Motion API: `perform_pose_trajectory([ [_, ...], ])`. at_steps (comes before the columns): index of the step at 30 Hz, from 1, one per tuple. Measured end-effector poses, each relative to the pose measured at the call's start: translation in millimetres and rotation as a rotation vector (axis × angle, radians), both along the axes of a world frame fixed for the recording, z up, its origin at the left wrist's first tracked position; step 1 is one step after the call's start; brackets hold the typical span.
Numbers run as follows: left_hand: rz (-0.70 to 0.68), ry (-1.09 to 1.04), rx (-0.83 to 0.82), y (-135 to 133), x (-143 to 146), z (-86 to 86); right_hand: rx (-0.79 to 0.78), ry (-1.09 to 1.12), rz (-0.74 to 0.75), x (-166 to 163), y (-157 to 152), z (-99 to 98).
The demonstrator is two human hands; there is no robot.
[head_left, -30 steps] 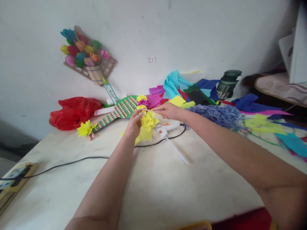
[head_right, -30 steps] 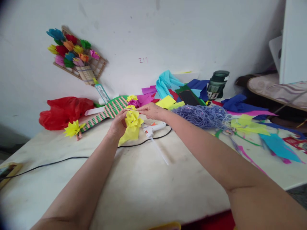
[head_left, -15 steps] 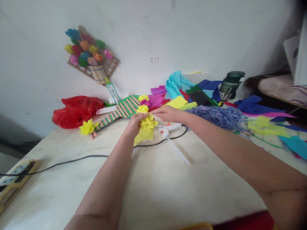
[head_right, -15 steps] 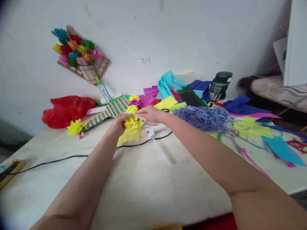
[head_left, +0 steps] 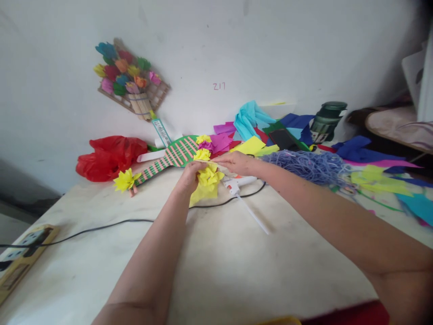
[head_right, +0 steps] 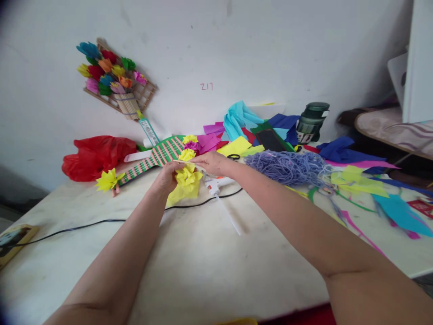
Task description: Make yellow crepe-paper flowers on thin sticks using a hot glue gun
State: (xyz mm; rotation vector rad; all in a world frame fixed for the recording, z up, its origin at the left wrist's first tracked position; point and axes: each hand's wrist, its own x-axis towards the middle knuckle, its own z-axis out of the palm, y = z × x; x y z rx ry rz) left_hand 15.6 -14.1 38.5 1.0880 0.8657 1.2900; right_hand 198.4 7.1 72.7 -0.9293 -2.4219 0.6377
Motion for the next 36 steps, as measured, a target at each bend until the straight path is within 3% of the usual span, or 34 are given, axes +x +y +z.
perform_pose_trajectory([
  [8, 0.011, -0.046, -0.029, -2, 3, 1.6, 0.273, -0.293, -0.142, 0, -6, 1.6],
  [14, 0.058, -0.016, -0.031, -3, 3, 1.2, 0.396, -0.420, -0.152, -2, -12, 4.9],
  [25, 0.065, 0.000, 0.021, 2, 1, -4.9, 0.361, -0.382, -0.155, -2, -11, 4.5],
  [36, 0.059, 0.048, 0.061, 0, 2, -3.4, 0.173, -0.095, -0.188, -6, -4, 2.9],
])
